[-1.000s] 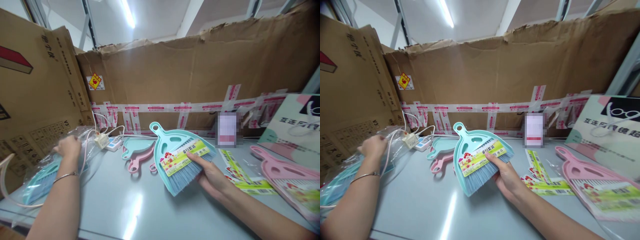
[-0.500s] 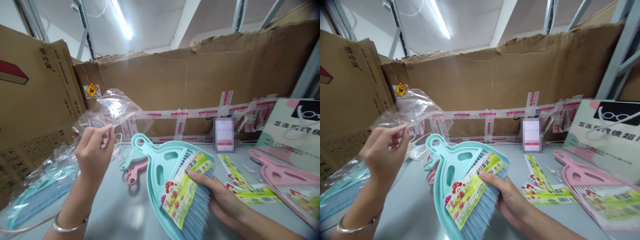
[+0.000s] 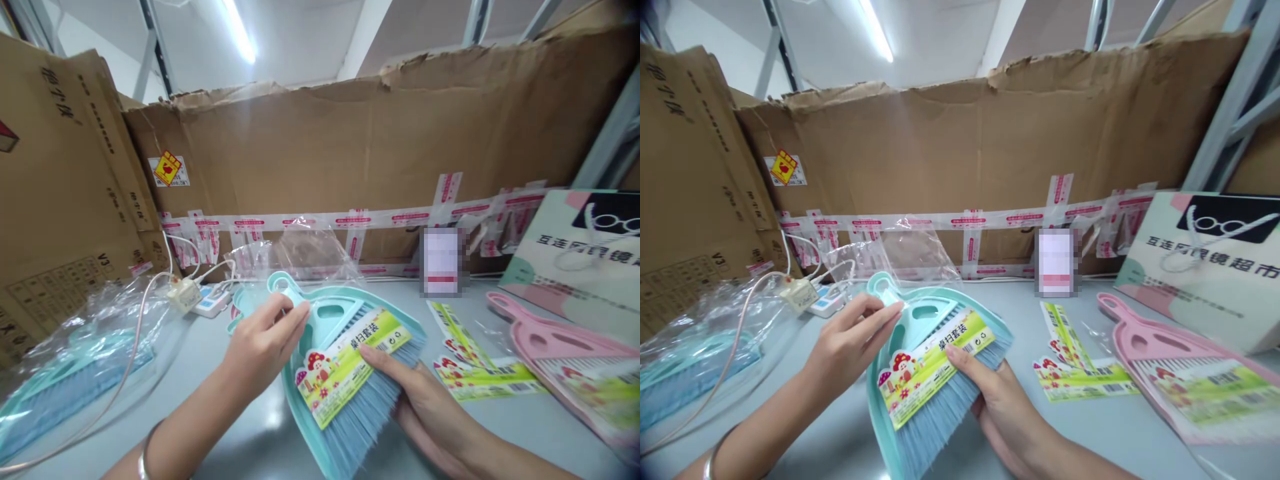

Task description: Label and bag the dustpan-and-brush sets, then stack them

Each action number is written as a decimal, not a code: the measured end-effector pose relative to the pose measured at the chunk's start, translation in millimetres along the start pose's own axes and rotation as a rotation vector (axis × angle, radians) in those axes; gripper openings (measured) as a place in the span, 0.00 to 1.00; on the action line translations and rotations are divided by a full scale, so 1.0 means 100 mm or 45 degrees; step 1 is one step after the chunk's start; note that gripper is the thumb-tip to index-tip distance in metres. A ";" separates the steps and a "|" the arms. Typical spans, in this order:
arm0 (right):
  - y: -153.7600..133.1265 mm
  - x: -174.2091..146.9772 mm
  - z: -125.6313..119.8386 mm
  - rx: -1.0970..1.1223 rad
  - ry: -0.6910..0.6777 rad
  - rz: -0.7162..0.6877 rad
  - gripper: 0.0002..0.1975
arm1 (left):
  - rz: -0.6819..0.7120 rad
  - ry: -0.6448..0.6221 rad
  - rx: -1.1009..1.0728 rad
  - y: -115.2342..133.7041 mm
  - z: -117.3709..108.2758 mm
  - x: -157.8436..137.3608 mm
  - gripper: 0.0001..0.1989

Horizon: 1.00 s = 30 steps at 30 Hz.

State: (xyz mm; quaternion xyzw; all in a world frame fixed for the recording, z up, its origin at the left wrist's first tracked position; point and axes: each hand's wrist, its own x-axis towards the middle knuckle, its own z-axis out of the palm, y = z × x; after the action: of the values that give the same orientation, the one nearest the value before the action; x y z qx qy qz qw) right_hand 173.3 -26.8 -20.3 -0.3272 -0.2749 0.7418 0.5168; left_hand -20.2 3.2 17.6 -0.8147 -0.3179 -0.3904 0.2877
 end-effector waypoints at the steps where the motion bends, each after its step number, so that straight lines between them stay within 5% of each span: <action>1: 0.00 0.00 0.00 0.000 -0.001 0.003 0.32 | 0.004 0.002 -0.003 0.02 0.01 -0.01 0.08; 11: -0.01 0.03 0.00 0.085 0.060 -0.071 0.34 | -0.004 -0.189 -0.147 0.12 -0.01 -0.03 0.11; 14: -0.06 0.07 -0.01 0.135 0.128 -0.151 0.35 | -0.099 -0.072 -0.243 0.06 -0.01 -0.03 0.17; 16: -0.09 0.08 -0.01 0.153 0.142 -0.168 0.34 | -0.411 0.172 -0.285 -0.01 0.02 -0.04 0.22; 19: -0.12 0.08 -0.01 0.159 0.154 -0.173 0.34 | -1.212 0.431 -0.602 -0.09 0.10 -0.05 0.24; 21: -0.11 0.08 -0.01 0.154 0.158 -0.170 0.35 | -1.727 0.306 -1.012 -0.08 0.16 -0.04 0.23; 23: -0.09 0.09 -0.02 0.147 0.166 -0.161 0.35 | -1.997 0.036 -1.468 0.00 0.20 -0.03 0.23; 26: -0.03 0.11 -0.04 0.129 0.171 -0.171 0.35 | -1.883 -0.252 -1.966 0.21 0.22 -0.03 0.24; 30: 0.05 0.12 -0.05 0.088 0.135 -0.154 0.33 | -1.690 -0.339 -2.007 0.37 0.22 -0.08 0.36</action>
State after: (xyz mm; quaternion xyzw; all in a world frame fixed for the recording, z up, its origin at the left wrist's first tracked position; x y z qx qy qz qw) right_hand 171.4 -16.3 -29.5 -0.3308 -0.2407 0.6999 0.5855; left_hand 13.3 -6.3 -8.3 -0.4694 -0.3862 -0.4743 -0.6368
